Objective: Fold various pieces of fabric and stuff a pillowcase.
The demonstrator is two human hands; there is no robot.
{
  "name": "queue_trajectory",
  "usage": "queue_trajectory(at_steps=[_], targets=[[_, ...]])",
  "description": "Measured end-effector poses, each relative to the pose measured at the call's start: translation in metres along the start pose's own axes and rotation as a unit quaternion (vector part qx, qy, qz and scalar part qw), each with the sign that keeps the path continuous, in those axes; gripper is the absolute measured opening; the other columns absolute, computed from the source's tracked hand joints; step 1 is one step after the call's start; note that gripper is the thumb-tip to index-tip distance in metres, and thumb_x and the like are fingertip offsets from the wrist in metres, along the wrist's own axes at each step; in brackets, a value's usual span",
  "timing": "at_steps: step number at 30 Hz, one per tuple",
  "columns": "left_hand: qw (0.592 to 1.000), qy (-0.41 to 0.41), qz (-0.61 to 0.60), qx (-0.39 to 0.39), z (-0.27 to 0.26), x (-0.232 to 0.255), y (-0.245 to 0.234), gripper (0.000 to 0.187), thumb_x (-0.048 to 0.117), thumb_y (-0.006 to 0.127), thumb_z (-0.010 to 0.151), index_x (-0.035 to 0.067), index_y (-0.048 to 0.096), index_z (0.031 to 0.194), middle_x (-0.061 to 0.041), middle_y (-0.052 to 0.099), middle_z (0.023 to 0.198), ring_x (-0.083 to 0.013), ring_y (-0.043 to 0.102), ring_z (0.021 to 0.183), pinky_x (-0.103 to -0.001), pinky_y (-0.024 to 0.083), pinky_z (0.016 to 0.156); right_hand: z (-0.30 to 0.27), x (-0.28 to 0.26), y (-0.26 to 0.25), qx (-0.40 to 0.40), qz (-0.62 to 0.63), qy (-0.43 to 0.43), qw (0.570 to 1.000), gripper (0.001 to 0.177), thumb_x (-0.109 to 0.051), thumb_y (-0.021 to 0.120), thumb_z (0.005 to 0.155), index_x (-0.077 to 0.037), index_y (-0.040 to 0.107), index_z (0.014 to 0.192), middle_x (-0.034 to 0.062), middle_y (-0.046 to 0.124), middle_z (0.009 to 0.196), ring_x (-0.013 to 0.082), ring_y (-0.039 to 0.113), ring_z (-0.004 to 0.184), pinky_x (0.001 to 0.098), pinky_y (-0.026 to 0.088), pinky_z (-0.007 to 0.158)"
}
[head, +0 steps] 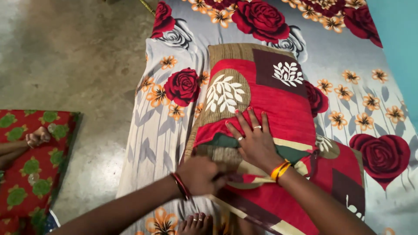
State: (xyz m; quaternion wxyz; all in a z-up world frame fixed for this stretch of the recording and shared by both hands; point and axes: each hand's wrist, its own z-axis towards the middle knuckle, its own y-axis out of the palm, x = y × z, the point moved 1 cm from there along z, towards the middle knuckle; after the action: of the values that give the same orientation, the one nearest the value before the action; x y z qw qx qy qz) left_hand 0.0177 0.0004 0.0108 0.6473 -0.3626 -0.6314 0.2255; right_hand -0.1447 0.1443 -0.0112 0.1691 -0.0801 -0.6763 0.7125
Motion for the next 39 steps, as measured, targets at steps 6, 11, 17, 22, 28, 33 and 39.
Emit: queue_trajectory(at_steps=[6,11,17,22,28,33,39], targets=[[0.997,-0.001,0.078,0.020,0.030,-0.013,-0.048,0.026,0.038,0.076,0.081,0.012,0.075,0.083,-0.015,0.071,0.070,-0.0362,0.070,0.070,-0.049,0.053,0.063,-0.044,0.022,-0.007,0.060,0.090,0.030,0.994,0.066,-0.027,0.077,0.075,-0.012,0.059,0.137,0.0140,0.050,0.149,0.0351,0.047,0.137,0.0539,0.036,0.112],[0.987,0.016,-0.144,0.063,0.072,-0.061,-0.043,0.015,0.021,0.077,0.082,0.007,0.076,0.085,-0.010,0.076,0.075,-0.0206,0.072,0.068,-0.036,0.056,0.065,-0.088,0.046,-0.002,0.072,0.253,0.063,0.963,0.042,-0.033,0.082,0.075,-0.011,0.074,0.110,0.0082,0.071,0.117,0.0280,0.063,0.111,0.0444,0.048,0.092],[0.926,-0.043,-0.373,0.032,0.109,-0.101,-0.042,0.012,0.011,0.082,0.082,0.001,0.078,0.087,-0.006,0.079,0.080,-0.0088,0.070,0.071,-0.027,0.055,0.069,-0.134,0.118,0.005,-0.117,0.372,0.251,0.886,0.036,-0.033,0.088,0.072,-0.007,0.079,0.095,0.0070,0.078,0.080,0.0142,0.076,0.074,0.0315,0.057,0.070],[0.968,-0.081,-0.217,0.099,0.107,-0.116,-0.024,0.022,0.022,0.089,0.073,0.007,0.081,0.087,-0.008,0.079,0.079,-0.0167,0.073,0.069,-0.031,0.056,0.068,-0.127,0.164,0.053,0.027,0.438,0.329,0.836,0.027,-0.025,0.085,0.077,-0.001,0.076,0.083,0.0109,0.074,0.070,0.0137,0.065,0.065,0.0306,0.053,0.060],[0.951,-0.135,0.019,0.277,0.084,-0.105,0.003,0.042,0.034,0.091,0.071,0.008,0.072,0.098,-0.016,0.076,0.092,-0.0345,0.072,0.085,-0.041,0.055,0.076,-0.115,0.139,0.082,0.072,0.148,0.444,0.881,0.049,-0.051,0.081,0.087,-0.005,0.066,0.089,0.0112,0.069,0.070,0.0264,0.067,0.064,0.0402,0.051,0.060],[0.905,-0.259,-0.186,0.280,0.091,-0.116,0.010,0.092,0.026,0.090,0.073,0.011,0.036,0.145,-0.023,0.066,0.125,-0.0342,0.067,0.113,-0.038,0.052,0.095,-0.122,0.164,0.121,0.149,0.192,0.488,0.838,0.060,-0.058,0.069,0.095,-0.006,0.067,0.125,0.0119,0.077,0.097,0.0286,0.074,0.084,0.0393,0.055,0.073],[0.848,-0.127,-0.433,0.279,0.131,-0.158,0.025,0.095,0.010,0.077,0.083,0.012,0.021,0.160,-0.014,0.059,0.144,-0.0191,0.061,0.124,-0.031,0.050,0.103,-0.086,0.168,0.072,0.069,0.641,0.554,0.526,0.066,-0.046,0.075,0.090,0.001,0.056,0.133,0.0164,0.074,0.110,0.0287,0.074,0.097,0.0429,0.061,0.083]])
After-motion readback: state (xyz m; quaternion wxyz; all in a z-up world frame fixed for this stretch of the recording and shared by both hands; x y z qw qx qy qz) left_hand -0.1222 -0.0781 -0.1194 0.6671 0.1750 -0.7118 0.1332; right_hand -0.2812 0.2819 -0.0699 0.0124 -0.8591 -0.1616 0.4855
